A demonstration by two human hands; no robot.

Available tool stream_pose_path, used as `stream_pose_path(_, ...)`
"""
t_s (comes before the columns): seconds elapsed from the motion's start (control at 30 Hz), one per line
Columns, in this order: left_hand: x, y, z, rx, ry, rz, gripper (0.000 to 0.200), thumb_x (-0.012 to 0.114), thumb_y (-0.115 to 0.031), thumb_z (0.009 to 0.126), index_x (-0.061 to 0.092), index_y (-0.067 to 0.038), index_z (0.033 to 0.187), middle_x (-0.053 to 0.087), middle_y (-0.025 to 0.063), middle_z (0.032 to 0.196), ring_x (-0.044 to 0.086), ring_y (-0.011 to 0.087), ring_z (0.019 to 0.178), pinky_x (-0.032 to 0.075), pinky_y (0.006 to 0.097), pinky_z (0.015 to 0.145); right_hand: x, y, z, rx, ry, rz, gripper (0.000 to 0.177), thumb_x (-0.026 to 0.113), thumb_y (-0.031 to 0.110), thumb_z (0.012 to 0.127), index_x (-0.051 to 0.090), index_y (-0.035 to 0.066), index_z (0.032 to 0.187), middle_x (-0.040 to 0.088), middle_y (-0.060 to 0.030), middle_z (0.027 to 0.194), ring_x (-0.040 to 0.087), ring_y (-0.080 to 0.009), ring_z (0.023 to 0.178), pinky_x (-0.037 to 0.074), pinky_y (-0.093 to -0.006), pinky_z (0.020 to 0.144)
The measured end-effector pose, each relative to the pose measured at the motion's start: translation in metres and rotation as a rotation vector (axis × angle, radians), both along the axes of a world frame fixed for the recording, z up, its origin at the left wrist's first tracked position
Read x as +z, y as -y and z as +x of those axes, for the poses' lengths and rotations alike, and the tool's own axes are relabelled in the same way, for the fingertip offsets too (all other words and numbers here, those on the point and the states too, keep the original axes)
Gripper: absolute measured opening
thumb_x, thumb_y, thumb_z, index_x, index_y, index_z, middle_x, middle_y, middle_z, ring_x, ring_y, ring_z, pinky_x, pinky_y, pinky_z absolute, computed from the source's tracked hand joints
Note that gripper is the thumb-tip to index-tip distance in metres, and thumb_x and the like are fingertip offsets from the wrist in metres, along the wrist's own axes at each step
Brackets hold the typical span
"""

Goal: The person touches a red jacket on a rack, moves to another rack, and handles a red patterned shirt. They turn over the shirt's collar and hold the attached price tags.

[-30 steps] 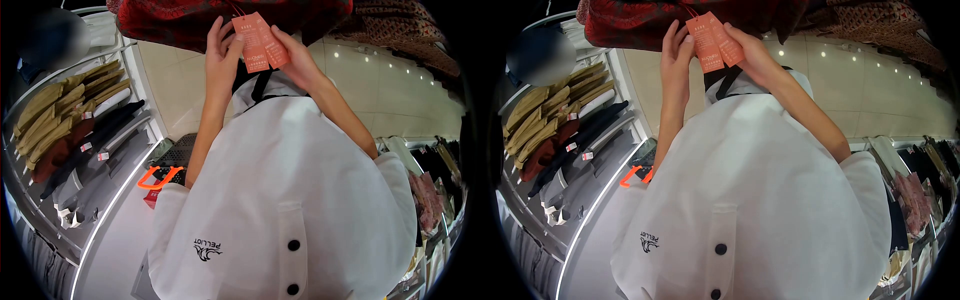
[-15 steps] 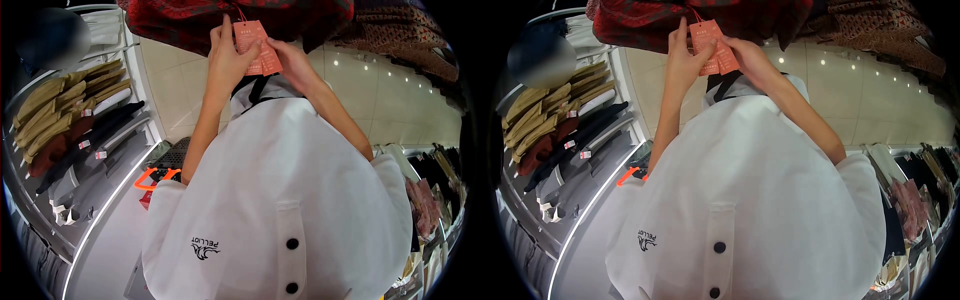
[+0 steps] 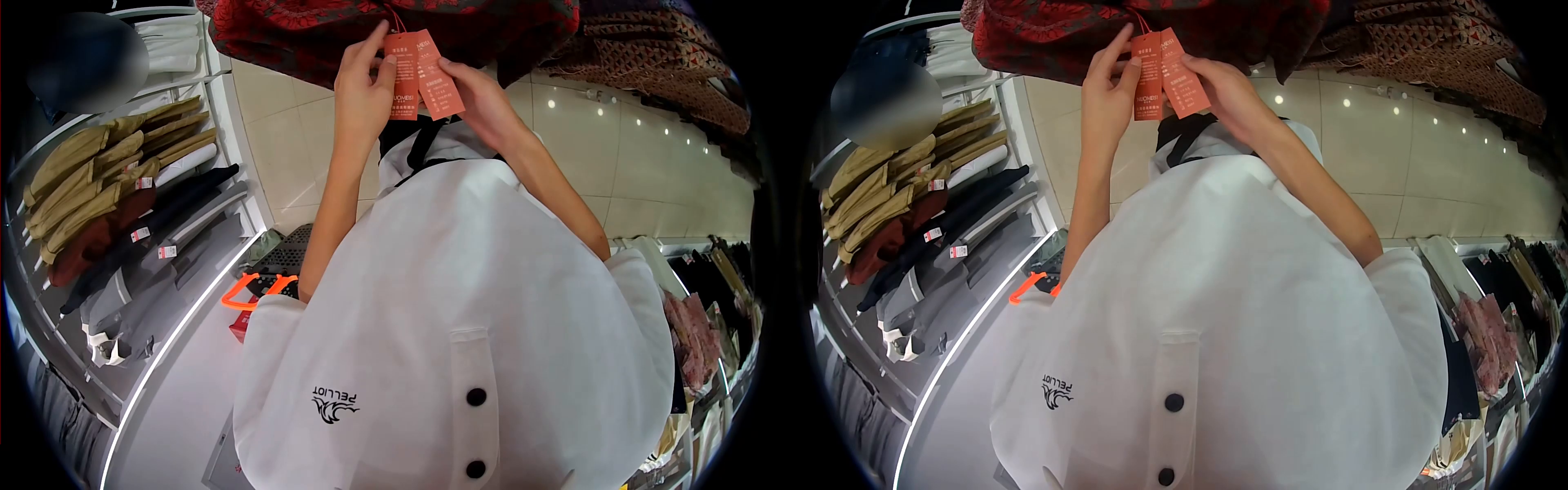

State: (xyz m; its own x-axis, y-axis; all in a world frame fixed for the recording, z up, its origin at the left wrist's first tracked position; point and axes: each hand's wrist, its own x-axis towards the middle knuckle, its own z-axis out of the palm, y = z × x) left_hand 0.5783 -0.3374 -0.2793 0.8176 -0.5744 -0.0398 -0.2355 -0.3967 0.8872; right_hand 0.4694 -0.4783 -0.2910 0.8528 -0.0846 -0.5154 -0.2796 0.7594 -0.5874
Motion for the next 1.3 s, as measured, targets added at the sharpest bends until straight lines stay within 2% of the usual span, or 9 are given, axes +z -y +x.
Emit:
stream_pose_path(0.33, 0.007, 0.015, -0.011, 0.016, 0.004, 0.007, 0.061, 0.066, -0.030, 0.085, 0.048, 0.005, 0.132, 0.058, 0.0176, 0.119, 0.061, 0.0255, 0.105, 0.048, 0.0330, 0.088, -0.002, 0.001, 0.001, 0.042, 0.013, -0.040, 0.040, 0.045, 0.034, 0.099, 0.059, -0.002, 0.111, 0.068, -0.0114, 0.097, 0.066, -0.0177, 0.085, 0.051, -0.0308, 0.085)
stream_pose_path(0.63, 0.008, 0.015, -0.004, 0.092, -0.243, -0.003, 0.061, 0.066, -0.028, 0.086, 0.046, 0.004, 0.134, 0.064, 0.0187, 0.109, 0.065, 0.0208, 0.090, 0.050, 0.0312, 0.083, -0.002, 0.005, 0.003, 0.072, 0.058, -0.063, 0.044, 0.039, 0.039, 0.101, 0.061, 0.002, 0.108, 0.068, -0.0072, 0.092, 0.065, -0.0142, 0.080, 0.049, -0.0294, 0.082)
stream_pose_path(0.73, -0.002, 0.017, -0.003, 0.023, -0.068, 0.009, 0.058, 0.063, -0.028, 0.088, 0.047, 0.004, 0.133, 0.066, 0.0151, 0.103, 0.064, 0.0170, 0.087, 0.050, 0.0292, 0.080, -0.003, 0.004, 0.004, 0.067, 0.053, -0.068, 0.046, 0.036, 0.040, 0.101, 0.061, 0.002, 0.108, 0.067, -0.0066, 0.091, 0.064, -0.0141, 0.080, 0.048, -0.0289, 0.080)
stream_pose_path(0.83, 0.004, 0.016, -0.004, 0.032, -0.136, -0.044, 0.050, 0.056, -0.030, 0.094, 0.050, 0.004, 0.131, 0.066, 0.0111, 0.103, 0.062, 0.0138, 0.089, 0.048, 0.0269, 0.081, -0.008, 0.003, 0.006, 0.071, 0.069, -0.069, 0.047, 0.034, 0.040, 0.102, 0.060, 0.002, 0.109, 0.066, -0.0066, 0.092, 0.062, -0.0156, 0.082, 0.046, -0.0289, 0.080)
stream_pose_path(0.93, 0.006, 0.013, 0.001, 0.123, -0.547, -0.249, 0.043, 0.048, -0.030, 0.099, 0.054, 0.002, 0.128, 0.066, 0.0081, 0.105, 0.061, 0.0121, 0.091, 0.047, 0.0251, 0.082, -0.008, 0.003, 0.005, 0.074, 0.073, -0.058, 0.046, 0.034, 0.039, 0.102, 0.060, 0.002, 0.110, 0.066, -0.0069, 0.092, 0.062, -0.0158, 0.082, 0.046, -0.0295, 0.081)
stream_pose_path(1.03, 0.015, 0.010, 0.001, 0.131, -0.643, -0.334, 0.040, 0.044, -0.030, 0.101, 0.058, 0.000, 0.123, 0.065, 0.0065, 0.106, 0.060, 0.0109, 0.093, 0.047, 0.0245, 0.082, -0.015, 0.004, 0.006, 0.118, 0.149, -0.046, 0.044, 0.035, 0.037, 0.101, 0.059, 0.001, 0.112, 0.066, -0.0078, 0.093, 0.063, -0.0155, 0.081, 0.047, -0.0290, 0.079)
stream_pose_path(1.13, 0.015, 0.011, 0.001, 0.135, -0.763, -0.362, 0.038, 0.049, -0.030, 0.100, 0.057, 0.000, 0.123, 0.065, 0.0077, 0.108, 0.060, 0.0122, 0.093, 0.048, 0.0257, 0.081, -0.007, 0.004, 0.006, 0.100, 0.152, -0.021, 0.042, 0.037, 0.036, 0.101, 0.057, 0.002, 0.114, 0.067, -0.0089, 0.096, 0.064, -0.0156, 0.077, 0.049, -0.0267, 0.072)
stream_pose_path(1.17, 0.015, 0.011, 0.002, 0.125, -0.793, -0.359, 0.038, 0.051, -0.028, 0.099, 0.056, -0.001, 0.124, 0.065, 0.0080, 0.109, 0.061, 0.0127, 0.093, 0.048, 0.0260, 0.081, -0.004, 0.005, 0.006, 0.124, 0.132, -0.009, 0.035, 0.042, 0.030, 0.100, 0.056, 0.002, 0.114, 0.067, -0.0100, 0.097, 0.064, -0.0157, 0.082, 0.050, -0.0301, 0.080)
stream_pose_path(1.3, 0.010, 0.005, 0.002, 0.068, -0.652, -0.196, 0.041, 0.065, -0.014, 0.089, 0.054, -0.002, 0.127, 0.066, 0.0064, 0.104, 0.062, 0.0128, 0.092, 0.049, 0.0267, 0.081, -0.024, 0.002, 0.004, 0.191, 0.134, -0.428, 0.033, 0.053, 0.028, 0.098, 0.059, 0.005, 0.119, 0.064, -0.0041, 0.102, 0.060, -0.0122, 0.088, 0.048, -0.0270, 0.082)
